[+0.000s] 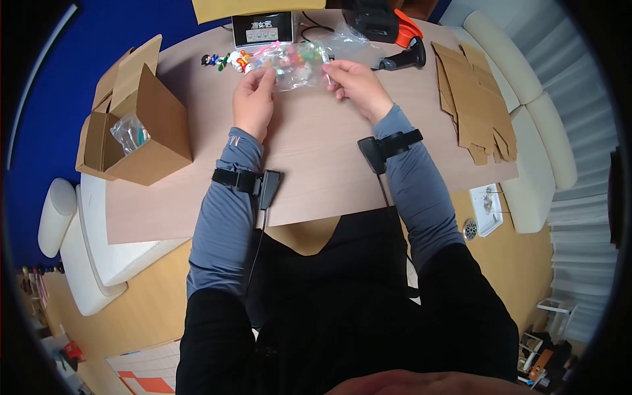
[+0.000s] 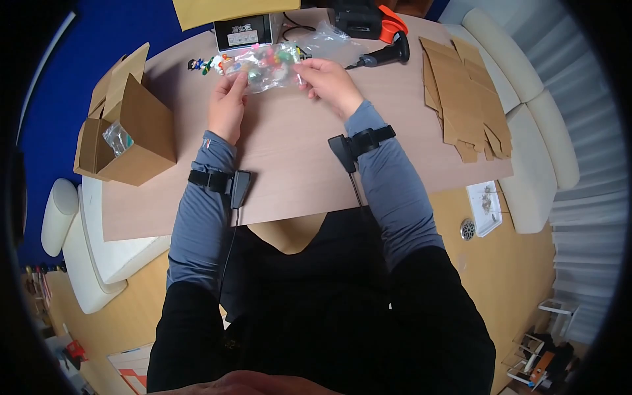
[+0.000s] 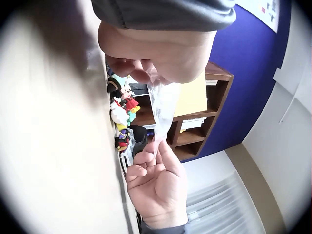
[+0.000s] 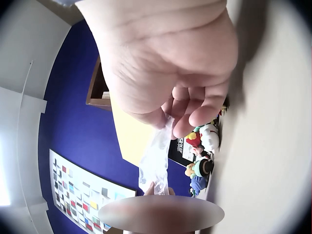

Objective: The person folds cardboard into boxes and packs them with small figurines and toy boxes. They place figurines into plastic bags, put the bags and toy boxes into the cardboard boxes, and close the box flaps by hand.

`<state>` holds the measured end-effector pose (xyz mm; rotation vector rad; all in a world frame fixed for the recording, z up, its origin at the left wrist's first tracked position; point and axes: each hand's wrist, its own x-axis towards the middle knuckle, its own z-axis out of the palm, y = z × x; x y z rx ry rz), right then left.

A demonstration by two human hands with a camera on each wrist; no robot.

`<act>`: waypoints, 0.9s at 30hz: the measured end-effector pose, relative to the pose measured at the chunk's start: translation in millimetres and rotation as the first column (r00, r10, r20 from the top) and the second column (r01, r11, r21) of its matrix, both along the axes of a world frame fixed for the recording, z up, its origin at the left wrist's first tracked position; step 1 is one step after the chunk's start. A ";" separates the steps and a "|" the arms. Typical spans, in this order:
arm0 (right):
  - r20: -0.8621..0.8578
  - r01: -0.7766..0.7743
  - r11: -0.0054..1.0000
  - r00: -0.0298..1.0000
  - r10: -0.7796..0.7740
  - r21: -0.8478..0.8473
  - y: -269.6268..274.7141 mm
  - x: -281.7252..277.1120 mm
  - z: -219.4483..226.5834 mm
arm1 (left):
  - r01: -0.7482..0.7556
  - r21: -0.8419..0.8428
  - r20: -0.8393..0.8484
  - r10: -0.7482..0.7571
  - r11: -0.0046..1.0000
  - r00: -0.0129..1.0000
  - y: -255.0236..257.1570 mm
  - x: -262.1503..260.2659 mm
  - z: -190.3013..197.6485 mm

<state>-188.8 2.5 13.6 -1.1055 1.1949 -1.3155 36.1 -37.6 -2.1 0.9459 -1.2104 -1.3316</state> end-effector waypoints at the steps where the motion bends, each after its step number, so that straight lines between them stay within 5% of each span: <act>1: -0.041 -0.068 0.996 0.997 0.070 0.060 0.5 0.1 0.3 | -0.068 -0.041 0.019 0.069 0.997 0.997 -0.3 -0.8 -1.6; 3: -0.076 -0.091 0.995 0.993 0.095 0.050 3.3 3.9 3.6 | -0.137 -0.082 0.034 0.140 0.987 0.990 -9.9 0.3 -15.8; 5: -0.111 -0.116 0.993 0.987 0.119 0.040 6.4 8.3 5.3 | -0.481 -0.352 0.345 0.589 0.803 0.731 -21.1 4.3 -28.1; 6: -0.173 -0.139 0.990 0.975 0.137 0.000 8.2 10.2 4.5 | -0.483 -0.349 0.345 0.590 0.803 0.730 -19.4 6.8 -26.7; 8: -0.235 -0.161 0.986 0.961 0.148 -0.041 9.8 14.6 4.7 | -0.186 -0.239 0.225 0.241 0.953 0.944 -15.2 13.6 -13.5; 9: -0.234 -0.210 0.977 0.952 0.196 -0.033 10.2 16.9 3.6 | -0.186 -0.240 0.224 0.241 0.953 0.944 -9.9 11.7 -7.8; 11: -0.232 -0.256 0.966 0.942 0.244 -0.025 7.8 20.5 -2.6 | 0.142 -0.114 0.063 -0.136 0.983 0.989 2.5 0.0 -2.3; 12: -0.195 -0.303 0.951 0.938 0.286 -0.065 4.9 21.5 -10.0 | 0.143 -0.115 0.063 -0.137 0.983 0.989 6.2 -4.6 -2.6; 14: -0.157 -0.347 0.932 0.931 0.329 -0.106 0.6 20.5 -19.9 | 0.379 -0.131 0.173 -0.356 0.916 0.918 12.6 -12.5 -4.6; 16: -0.313 -0.392 0.894 0.895 0.316 -0.219 -3.8 16.6 -26.9 | 0.409 -0.119 0.160 -0.389 0.905 0.907 15.1 -14.8 -5.7; 27: -0.383 -0.351 0.932 0.876 0.295 -0.085 4.8 20.4 -14.9 | 0.344 0.023 0.185 -0.342 0.939 0.921 11.0 -8.3 -4.6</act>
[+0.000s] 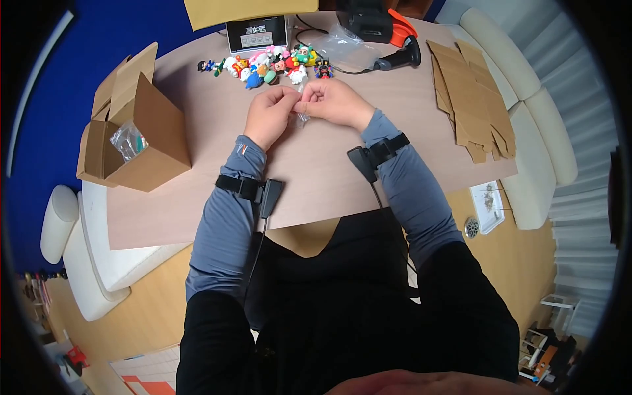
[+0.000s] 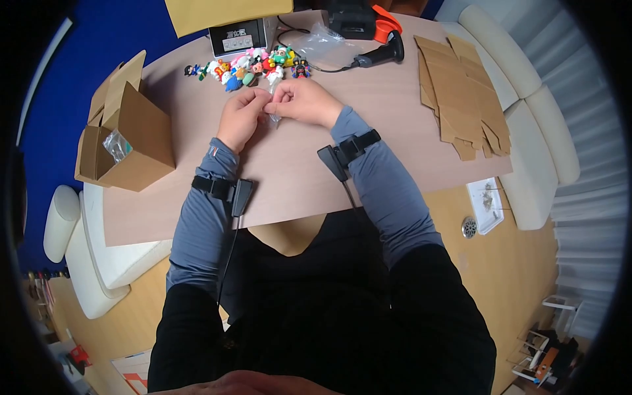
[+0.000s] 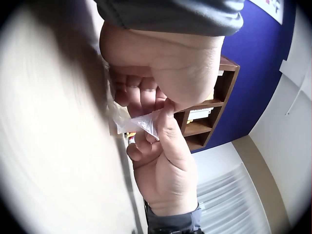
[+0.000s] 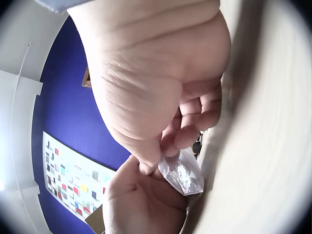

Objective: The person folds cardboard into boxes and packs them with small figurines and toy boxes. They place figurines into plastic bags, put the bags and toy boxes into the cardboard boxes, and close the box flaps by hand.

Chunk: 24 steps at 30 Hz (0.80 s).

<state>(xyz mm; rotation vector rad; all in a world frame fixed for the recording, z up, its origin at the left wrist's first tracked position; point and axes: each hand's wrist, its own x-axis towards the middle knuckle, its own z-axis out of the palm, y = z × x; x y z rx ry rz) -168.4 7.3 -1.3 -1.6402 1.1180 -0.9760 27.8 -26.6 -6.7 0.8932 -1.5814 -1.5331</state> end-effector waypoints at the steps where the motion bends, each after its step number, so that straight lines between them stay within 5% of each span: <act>1: -0.007 -0.005 0.999 1.000 0.006 0.035 1.0 0.1 2.1 | 0.002 -0.005 0.003 -0.002 1.000 1.000 -0.9 0.1 -1.3; 3: 0.012 -0.006 0.999 1.000 0.006 0.035 -1.0 -1.6 0.5 | -0.015 0.079 -0.055 0.019 0.997 0.998 -0.5 0.7 1.1; 11: 0.067 -0.029 0.995 0.998 0.023 0.090 0.0 -2.8 1.9 | -0.062 -0.019 -0.009 0.062 0.998 0.998 -3.7 0.3 -5.5; 14: -0.060 0.088 0.994 0.994 -0.091 -0.059 -8.8 -7.2 -9.0 | -0.231 -0.089 0.019 0.233 0.969 0.972 -6.8 1.1 -6.1; 16: -0.009 0.326 0.925 0.942 -0.334 -0.193 -9.0 -7.7 -8.9 | -0.352 -0.110 0.064 0.360 0.930 0.931 -8.2 2.5 -5.0; 18: -0.033 0.374 0.903 0.921 -0.389 -0.210 -9.0 -6.5 -9.1 | -0.430 -0.308 0.071 0.471 0.849 0.879 -11.5 3.7 -6.2; 22: -0.008 0.425 0.876 0.899 -0.438 -0.227 -7.3 -2.6 -6.0 | -0.444 -0.333 0.016 0.475 0.832 0.880 -10.6 2.2 -7.1; 24: 0.012 0.327 0.933 0.944 -0.329 -0.149 -10.9 -7.1 -12.1 | -0.297 -0.173 -0.064 0.290 0.939 0.955 -11.7 3.9 -8.0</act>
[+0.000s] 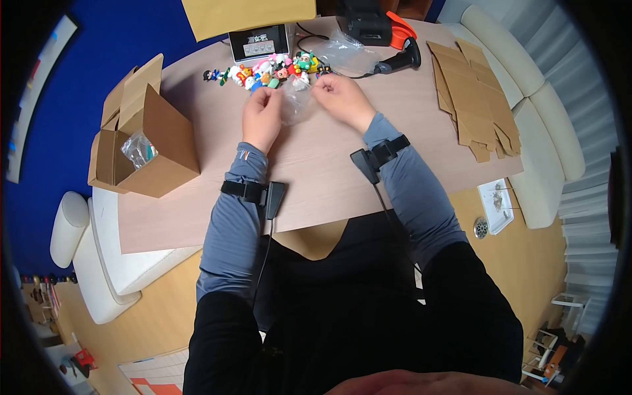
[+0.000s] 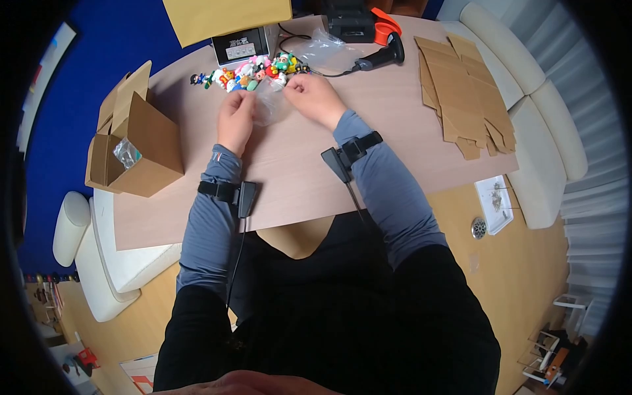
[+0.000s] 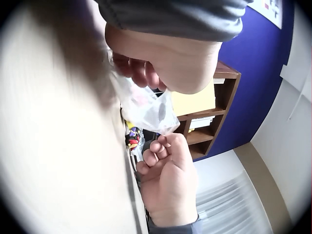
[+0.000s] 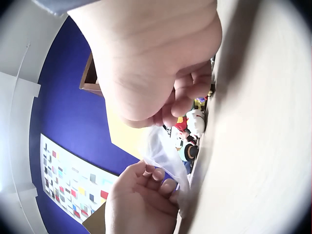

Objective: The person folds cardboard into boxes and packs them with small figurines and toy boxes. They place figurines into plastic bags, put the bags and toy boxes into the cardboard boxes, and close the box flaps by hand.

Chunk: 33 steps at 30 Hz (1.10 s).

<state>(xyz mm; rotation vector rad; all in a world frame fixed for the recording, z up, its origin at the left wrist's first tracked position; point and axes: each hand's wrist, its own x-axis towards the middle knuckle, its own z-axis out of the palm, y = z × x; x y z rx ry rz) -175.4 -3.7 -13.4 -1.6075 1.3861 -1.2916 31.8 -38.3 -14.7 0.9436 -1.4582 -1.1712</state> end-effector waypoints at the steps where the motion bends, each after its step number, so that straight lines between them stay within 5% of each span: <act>1: 0.052 -0.119 0.991 0.992 0.116 0.061 -1.7 -2.1 -2.7 | 0.000 0.000 0.000 0.000 1.000 1.000 0.7 -0.9 -0.9; 3: 0.031 -0.130 0.991 0.991 0.129 0.040 0.0 1.8 -1.8 | 0.159 0.032 0.074 -0.161 0.987 0.984 2.6 -4.0 -4.9; 11: 0.065 -0.128 0.990 0.990 0.125 0.052 5.0 0.9 9.5 | 0.098 0.003 0.038 -0.098 0.995 0.994 -4.4 2.4 -7.5; 14: 0.155 -0.166 0.981 0.977 0.149 0.105 5.3 0.7 11.8 | 0.050 -0.192 0.250 0.000 0.980 0.968 4.5 -0.8 2.9; 16: 0.151 -0.252 0.964 0.959 0.238 0.084 2.6 -1.2 9.1 | 0.159 -0.479 0.374 0.037 0.863 0.926 7.0 -2.7 3.5; 22: 0.196 -0.300 0.944 0.942 0.271 0.138 3.0 -3.0 11.0 | 0.228 -0.259 0.428 -0.100 0.939 0.898 15.7 -2.4 13.3; 28: 0.239 -0.293 0.942 0.938 0.250 0.166 9.6 -1.2 23.0 | 0.256 -0.399 0.527 -0.008 0.881 0.850 19.8 -2.9 9.9; 33: 0.275 -0.279 0.945 0.935 0.225 0.174 10.5 -2.6 23.2 | 0.142 -0.305 0.413 -0.004 0.942 0.910 12.0 -2.0 12.0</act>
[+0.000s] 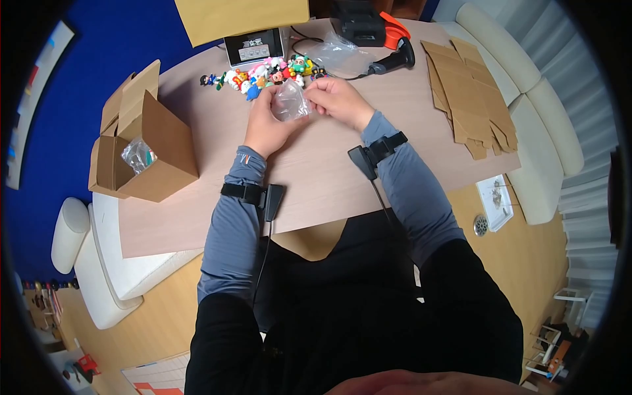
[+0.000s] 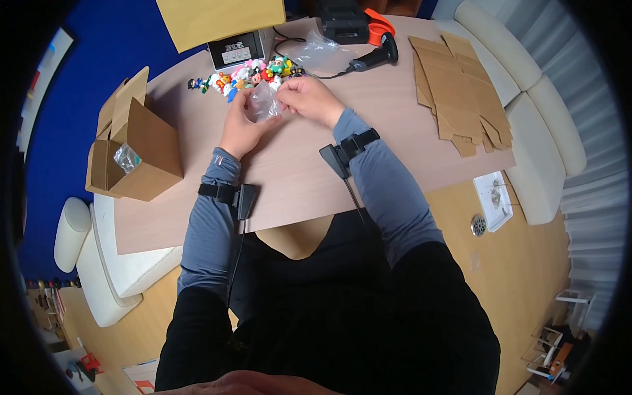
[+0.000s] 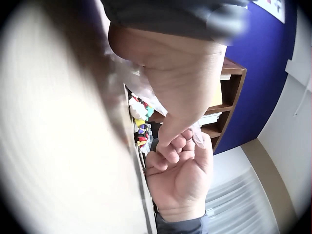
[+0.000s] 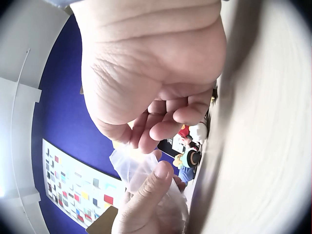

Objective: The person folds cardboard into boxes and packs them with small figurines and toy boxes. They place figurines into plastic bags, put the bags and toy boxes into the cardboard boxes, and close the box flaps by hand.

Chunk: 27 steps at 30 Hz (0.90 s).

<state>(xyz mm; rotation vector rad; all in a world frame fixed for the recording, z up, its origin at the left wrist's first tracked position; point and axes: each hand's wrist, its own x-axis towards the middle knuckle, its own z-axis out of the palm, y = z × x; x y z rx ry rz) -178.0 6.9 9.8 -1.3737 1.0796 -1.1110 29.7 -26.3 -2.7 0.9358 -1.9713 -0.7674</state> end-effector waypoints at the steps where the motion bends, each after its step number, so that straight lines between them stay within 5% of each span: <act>1: 0.004 0.001 1.000 1.000 -0.001 -0.016 0.0 -0.3 0.3 | -0.005 0.000 -0.009 0.005 1.000 1.000 -1.0 0.7 -1.2; 8: -0.002 0.038 0.999 0.999 -0.038 0.008 -3.4 -2.4 -3.7 | -0.002 0.063 0.099 -0.004 0.998 0.995 -1.3 1.4 -4.4; 14: 0.043 -0.078 0.996 0.996 0.076 0.048 -4.4 -1.8 -7.0 | 0.079 0.117 -0.039 -0.075 0.990 0.996 -3.3 -1.2 -6.5; 16: 0.058 -0.098 0.994 0.994 0.095 0.052 -9.6 -4.5 -17.3 | -0.059 -0.312 0.001 0.062 0.948 0.998 2.8 -2.2 1.2; 20: 0.058 -0.060 0.996 0.997 0.056 0.066 -10.7 -1.1 -14.2 | -0.129 -0.333 -0.133 0.089 0.934 0.987 -3.1 -1.1 5.5; 23: 0.071 -0.060 0.998 0.996 0.061 -0.009 -13.3 9.8 -21.4 | -0.149 -0.125 -0.175 0.126 0.981 0.976 -9.5 2.2 0.9; 25: 0.094 -0.075 0.997 0.993 0.077 -0.018 -11.7 11.5 -24.0 | 0.035 0.162 -0.176 -0.006 0.986 0.984 -1.3 3.1 5.4; 27: 0.115 -0.089 0.995 0.989 0.092 -0.034 -12.5 9.7 -26.9 | 0.044 0.182 -0.212 -0.004 0.982 0.977 -1.3 -0.9 0.1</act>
